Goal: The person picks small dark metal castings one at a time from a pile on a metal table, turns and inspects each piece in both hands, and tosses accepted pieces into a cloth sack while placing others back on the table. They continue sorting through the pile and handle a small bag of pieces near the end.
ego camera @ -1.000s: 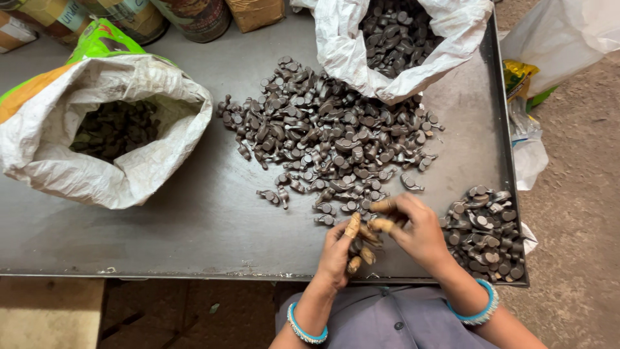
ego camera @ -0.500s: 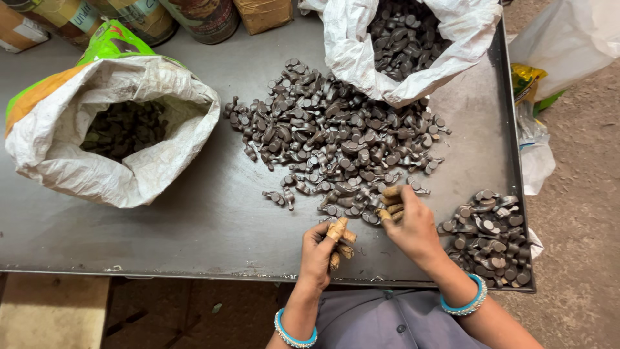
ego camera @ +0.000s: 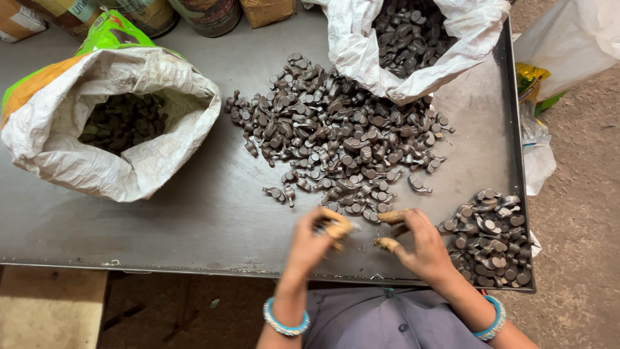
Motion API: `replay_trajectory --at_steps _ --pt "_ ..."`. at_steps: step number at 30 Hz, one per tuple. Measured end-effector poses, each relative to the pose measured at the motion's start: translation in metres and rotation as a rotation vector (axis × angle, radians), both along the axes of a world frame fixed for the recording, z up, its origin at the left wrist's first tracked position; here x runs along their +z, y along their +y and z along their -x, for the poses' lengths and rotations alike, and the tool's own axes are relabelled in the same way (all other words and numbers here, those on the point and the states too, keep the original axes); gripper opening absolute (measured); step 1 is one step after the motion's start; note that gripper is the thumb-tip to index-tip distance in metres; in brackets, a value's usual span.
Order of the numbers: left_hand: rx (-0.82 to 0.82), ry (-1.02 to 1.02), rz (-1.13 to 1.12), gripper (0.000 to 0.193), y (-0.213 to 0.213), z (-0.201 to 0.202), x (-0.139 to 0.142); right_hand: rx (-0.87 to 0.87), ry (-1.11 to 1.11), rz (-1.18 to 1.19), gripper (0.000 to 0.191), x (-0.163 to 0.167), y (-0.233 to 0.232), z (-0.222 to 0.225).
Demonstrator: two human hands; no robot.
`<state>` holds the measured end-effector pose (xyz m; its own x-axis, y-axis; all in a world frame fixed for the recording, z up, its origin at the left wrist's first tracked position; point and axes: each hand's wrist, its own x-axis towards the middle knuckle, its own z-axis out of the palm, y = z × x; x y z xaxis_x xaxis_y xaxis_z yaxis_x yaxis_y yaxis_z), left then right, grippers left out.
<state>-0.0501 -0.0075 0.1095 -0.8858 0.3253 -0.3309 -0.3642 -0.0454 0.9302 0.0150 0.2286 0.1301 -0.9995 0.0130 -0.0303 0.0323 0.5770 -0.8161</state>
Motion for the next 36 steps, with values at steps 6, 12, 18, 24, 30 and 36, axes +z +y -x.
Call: replay_trajectory --at_steps 6,12,18,24,30,36 --pt "0.981 0.18 -0.168 0.037 -0.079 0.041 0.066 0.16 0.319 -0.381 0.052 0.008 -0.025 0.017" --pt "0.765 0.204 -0.135 0.045 -0.076 0.033 0.062 0.191 0.252 -0.513 0.038 -0.003 -0.033 0.027" --pt "0.375 -0.077 0.012 0.033 -0.011 -0.005 -0.006 0.086 0.006 0.073 0.028 -0.022 0.005 0.023" --pt "0.032 -0.198 -0.21 0.024 0.044 -0.044 -0.042 -0.22 -0.277 1.2 0.03 -0.043 0.047 0.0" --pt "-0.139 -0.312 -0.228 0.016 0.064 -0.049 -0.041 -0.207 -0.283 1.343 0.035 -0.059 0.06 -0.013" --pt "-0.187 -0.331 -0.268 0.016 0.07 -0.047 -0.036 -0.199 -0.306 1.282 0.033 -0.064 0.057 -0.012"
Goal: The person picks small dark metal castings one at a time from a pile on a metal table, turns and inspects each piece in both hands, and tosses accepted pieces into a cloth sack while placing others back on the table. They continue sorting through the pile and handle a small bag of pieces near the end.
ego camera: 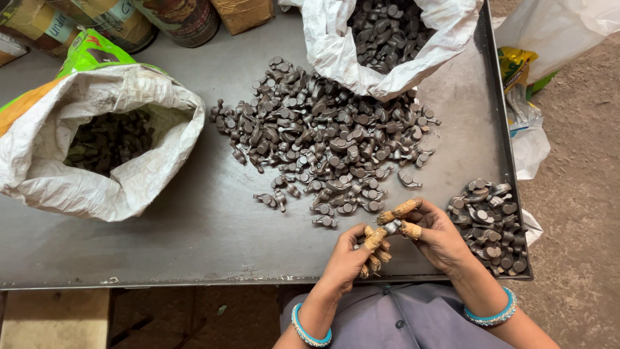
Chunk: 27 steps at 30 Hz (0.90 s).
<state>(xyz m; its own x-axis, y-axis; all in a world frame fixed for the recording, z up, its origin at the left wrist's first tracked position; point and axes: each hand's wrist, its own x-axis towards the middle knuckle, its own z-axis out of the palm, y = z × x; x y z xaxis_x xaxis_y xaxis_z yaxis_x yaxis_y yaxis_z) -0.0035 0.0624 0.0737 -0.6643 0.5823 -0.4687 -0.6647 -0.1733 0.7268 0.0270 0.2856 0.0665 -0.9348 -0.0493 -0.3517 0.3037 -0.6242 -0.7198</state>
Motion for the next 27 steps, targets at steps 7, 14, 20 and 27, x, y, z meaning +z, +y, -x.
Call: replay_trajectory --at_steps 7,14,20,27 --pt "-0.029 -0.241 -0.123 0.027 -0.003 -0.002 -0.009 0.053 -0.086 -0.035 0.029 -0.002 -0.004 -0.002" --pt "0.026 -0.388 -0.157 0.029 -0.006 -0.007 -0.02 0.103 -0.057 -0.077 0.029 -0.006 -0.006 -0.003" --pt "0.032 -0.334 -0.139 0.054 -0.014 -0.003 -0.016 0.131 -0.006 -0.42 0.031 0.022 -0.025 -0.005" --pt "0.207 -0.266 -0.009 0.031 -0.055 0.016 0.005 0.114 0.486 -1.391 0.035 0.065 -0.049 0.025"
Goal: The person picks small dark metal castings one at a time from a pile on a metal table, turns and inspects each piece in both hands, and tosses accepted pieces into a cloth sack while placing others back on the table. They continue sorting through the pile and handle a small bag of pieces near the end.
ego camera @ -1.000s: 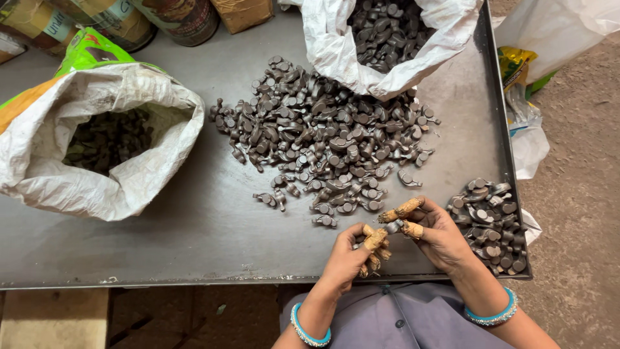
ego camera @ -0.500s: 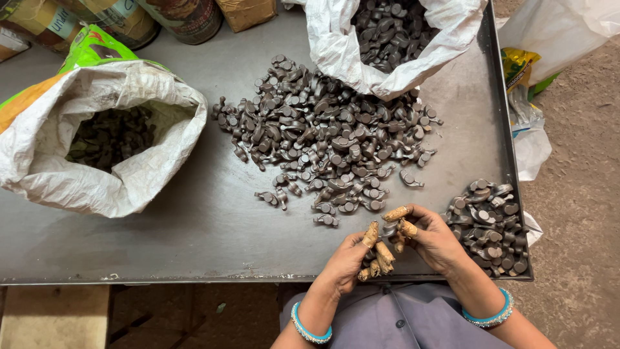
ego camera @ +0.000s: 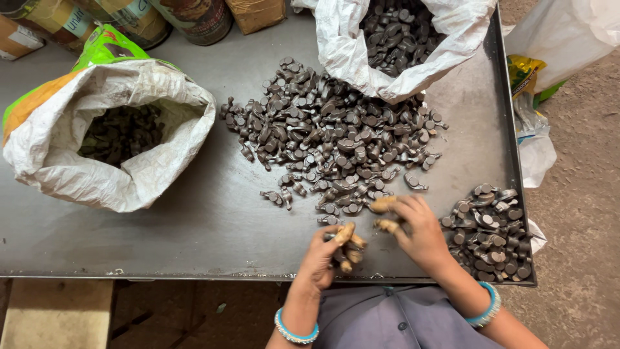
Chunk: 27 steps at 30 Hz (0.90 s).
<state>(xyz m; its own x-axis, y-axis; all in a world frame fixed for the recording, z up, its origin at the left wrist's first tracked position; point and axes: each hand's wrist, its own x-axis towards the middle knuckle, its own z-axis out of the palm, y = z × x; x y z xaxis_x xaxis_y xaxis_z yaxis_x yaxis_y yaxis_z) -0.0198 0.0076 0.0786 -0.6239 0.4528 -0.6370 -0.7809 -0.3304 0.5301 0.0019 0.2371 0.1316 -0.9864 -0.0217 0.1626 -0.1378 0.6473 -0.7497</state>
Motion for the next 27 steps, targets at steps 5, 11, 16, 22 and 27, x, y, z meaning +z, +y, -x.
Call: replay_trajectory --at_steps 5,11,16,22,27 --pt "0.134 0.336 0.287 0.048 -0.027 0.015 0.029 0.045 0.098 -0.27 0.035 0.0 -0.013 0.013" --pt "0.078 0.433 0.638 0.065 -0.037 0.024 0.055 0.048 -0.068 -0.236 0.046 0.006 -0.012 -0.009" --pt "0.069 0.582 0.681 0.045 -0.021 0.02 0.047 -0.005 -0.096 -0.241 0.04 -0.025 -0.004 -0.016" --pt "0.004 0.396 0.619 0.038 -0.016 0.015 0.048 -0.097 -0.519 0.93 0.036 -0.071 0.035 -0.024" --pt "-0.054 0.331 0.421 0.041 0.001 0.008 0.044 -0.13 -0.726 1.528 0.054 -0.078 0.053 -0.028"
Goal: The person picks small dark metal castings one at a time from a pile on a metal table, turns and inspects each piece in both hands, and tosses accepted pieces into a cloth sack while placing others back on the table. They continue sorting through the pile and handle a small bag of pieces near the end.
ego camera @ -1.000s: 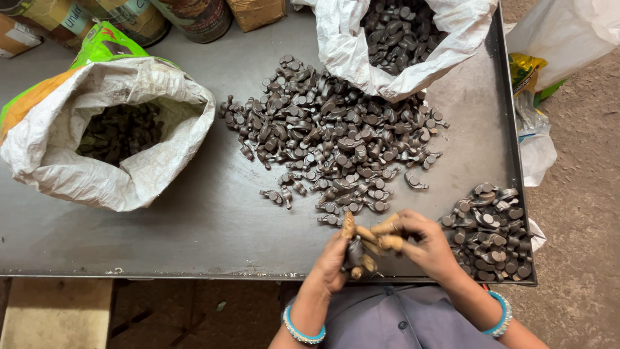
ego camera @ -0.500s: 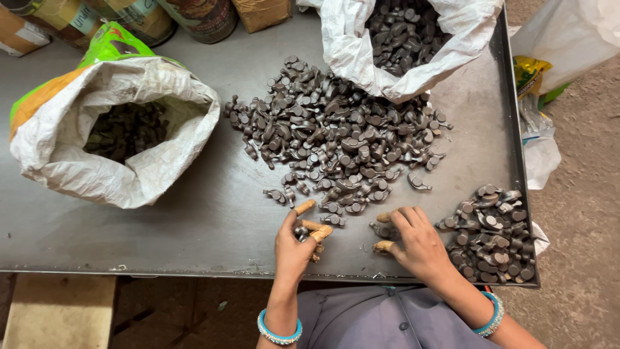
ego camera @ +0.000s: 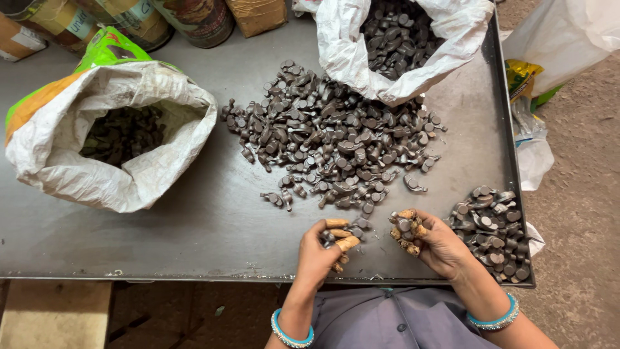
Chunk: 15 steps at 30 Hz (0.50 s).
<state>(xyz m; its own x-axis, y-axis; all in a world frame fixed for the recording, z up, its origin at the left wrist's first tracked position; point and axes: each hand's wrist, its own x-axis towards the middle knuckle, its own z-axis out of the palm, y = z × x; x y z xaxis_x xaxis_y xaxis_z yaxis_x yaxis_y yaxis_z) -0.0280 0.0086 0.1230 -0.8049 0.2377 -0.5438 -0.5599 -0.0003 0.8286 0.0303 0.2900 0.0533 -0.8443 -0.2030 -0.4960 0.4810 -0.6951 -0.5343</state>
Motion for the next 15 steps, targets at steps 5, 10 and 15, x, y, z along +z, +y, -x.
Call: replay_trajectory --at_steps 5,10,15 --pt "-0.06 -0.055 -0.202 0.042 0.016 -0.009 -0.015 -0.027 -0.073 0.047 0.045 0.0 0.004 -0.004" --pt "-0.015 -0.035 -0.197 0.03 0.021 -0.012 -0.029 0.004 -0.07 0.002 0.046 0.005 0.008 -0.004" --pt "0.001 -0.217 -0.34 0.028 0.022 -0.015 -0.029 0.109 0.058 -0.25 0.038 0.032 -0.009 0.002"
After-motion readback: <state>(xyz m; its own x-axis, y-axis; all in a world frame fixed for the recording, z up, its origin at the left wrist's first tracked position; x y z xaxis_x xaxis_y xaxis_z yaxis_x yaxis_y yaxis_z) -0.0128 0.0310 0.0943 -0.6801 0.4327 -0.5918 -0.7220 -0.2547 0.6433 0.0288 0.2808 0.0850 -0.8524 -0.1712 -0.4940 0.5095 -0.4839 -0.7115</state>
